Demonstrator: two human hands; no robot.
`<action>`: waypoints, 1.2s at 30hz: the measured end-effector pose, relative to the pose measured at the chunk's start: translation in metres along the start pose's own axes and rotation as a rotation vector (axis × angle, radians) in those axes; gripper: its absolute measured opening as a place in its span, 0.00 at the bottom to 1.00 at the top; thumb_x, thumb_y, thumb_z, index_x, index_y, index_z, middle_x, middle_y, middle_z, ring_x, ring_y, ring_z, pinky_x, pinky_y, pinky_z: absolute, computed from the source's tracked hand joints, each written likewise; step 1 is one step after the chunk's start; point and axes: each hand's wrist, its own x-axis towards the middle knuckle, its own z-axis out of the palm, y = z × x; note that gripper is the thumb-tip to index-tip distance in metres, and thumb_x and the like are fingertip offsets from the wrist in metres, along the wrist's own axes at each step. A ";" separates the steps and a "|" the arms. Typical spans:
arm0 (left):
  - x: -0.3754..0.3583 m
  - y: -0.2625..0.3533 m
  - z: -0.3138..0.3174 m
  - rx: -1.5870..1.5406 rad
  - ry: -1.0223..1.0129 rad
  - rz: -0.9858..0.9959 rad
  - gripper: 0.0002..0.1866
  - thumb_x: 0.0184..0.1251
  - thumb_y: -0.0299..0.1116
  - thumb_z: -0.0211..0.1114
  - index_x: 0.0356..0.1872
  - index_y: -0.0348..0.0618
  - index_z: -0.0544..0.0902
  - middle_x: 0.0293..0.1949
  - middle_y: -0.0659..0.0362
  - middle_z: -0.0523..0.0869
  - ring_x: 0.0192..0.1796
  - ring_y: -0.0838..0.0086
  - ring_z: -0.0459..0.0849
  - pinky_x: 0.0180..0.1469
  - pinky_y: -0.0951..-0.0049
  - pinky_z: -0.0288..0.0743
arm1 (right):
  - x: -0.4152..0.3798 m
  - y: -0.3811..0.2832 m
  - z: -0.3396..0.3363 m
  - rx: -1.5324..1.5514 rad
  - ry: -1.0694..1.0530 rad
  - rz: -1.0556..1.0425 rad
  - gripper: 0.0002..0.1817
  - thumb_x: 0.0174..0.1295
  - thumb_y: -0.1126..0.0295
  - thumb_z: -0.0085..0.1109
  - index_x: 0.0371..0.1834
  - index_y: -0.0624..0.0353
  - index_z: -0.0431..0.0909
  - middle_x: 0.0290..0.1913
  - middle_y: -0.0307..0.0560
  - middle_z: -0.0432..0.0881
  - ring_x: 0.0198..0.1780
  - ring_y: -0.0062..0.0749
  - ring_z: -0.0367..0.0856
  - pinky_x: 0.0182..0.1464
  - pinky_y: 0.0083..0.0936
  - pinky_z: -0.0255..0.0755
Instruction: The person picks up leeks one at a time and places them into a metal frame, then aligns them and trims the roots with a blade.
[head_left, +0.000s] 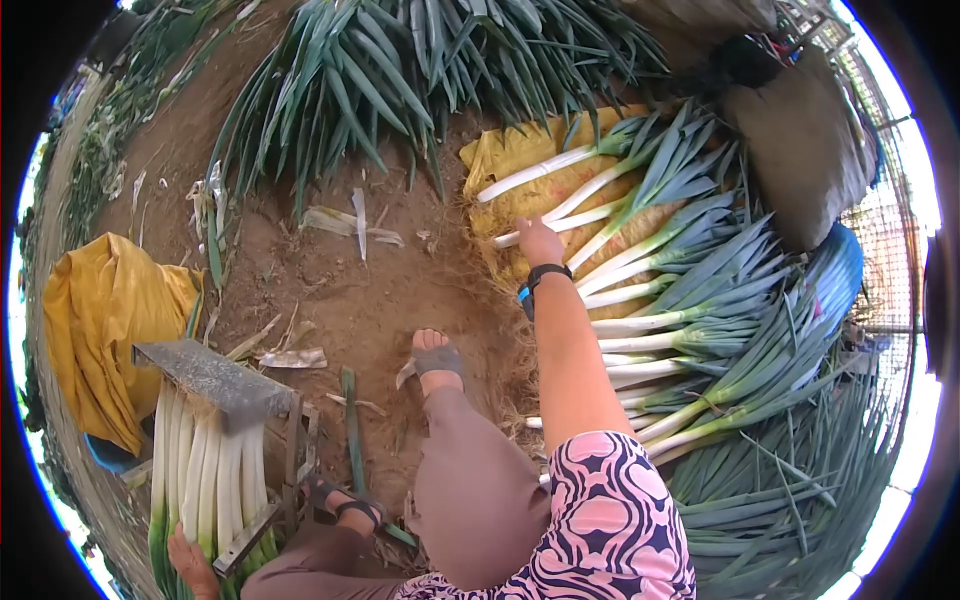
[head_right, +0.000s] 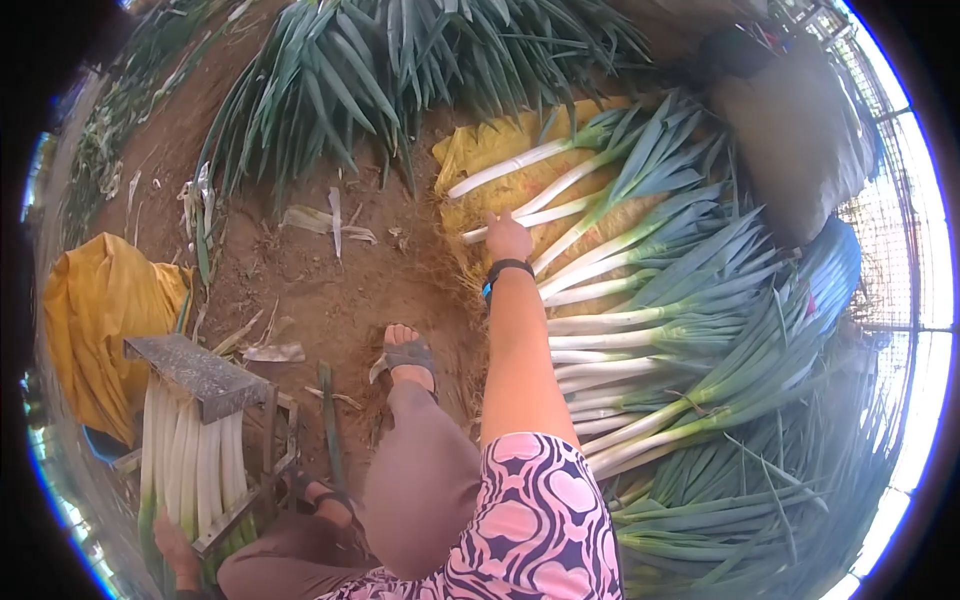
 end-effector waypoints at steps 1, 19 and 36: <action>0.000 0.013 -0.008 0.028 -0.007 -0.030 0.26 0.64 0.31 0.48 0.65 0.37 0.69 0.56 0.43 0.75 0.59 0.48 0.70 0.62 0.54 0.60 | 0.031 0.021 0.037 -0.164 0.045 -0.133 0.25 0.68 0.49 0.43 0.62 0.50 0.66 0.46 0.58 0.83 0.50 0.56 0.81 0.52 0.47 0.72; -0.007 0.005 0.004 0.056 0.113 0.026 0.26 0.63 0.33 0.49 0.64 0.39 0.69 0.49 0.46 0.73 0.54 0.49 0.71 0.59 0.54 0.61 | 0.004 -0.017 0.007 -0.699 0.178 -0.316 0.11 0.63 0.65 0.50 0.46 0.43 0.80 0.44 0.41 0.82 0.52 0.46 0.76 0.50 0.40 0.71; -0.041 0.046 -0.098 -0.133 0.764 -0.043 0.27 0.59 0.31 0.64 0.62 0.48 0.72 0.56 0.51 0.77 0.61 0.56 0.73 0.61 0.57 0.63 | -0.338 -0.217 -0.304 0.674 0.799 -1.429 0.09 0.70 0.66 0.47 0.41 0.62 0.72 0.34 0.53 0.75 0.34 0.43 0.75 0.39 0.35 0.68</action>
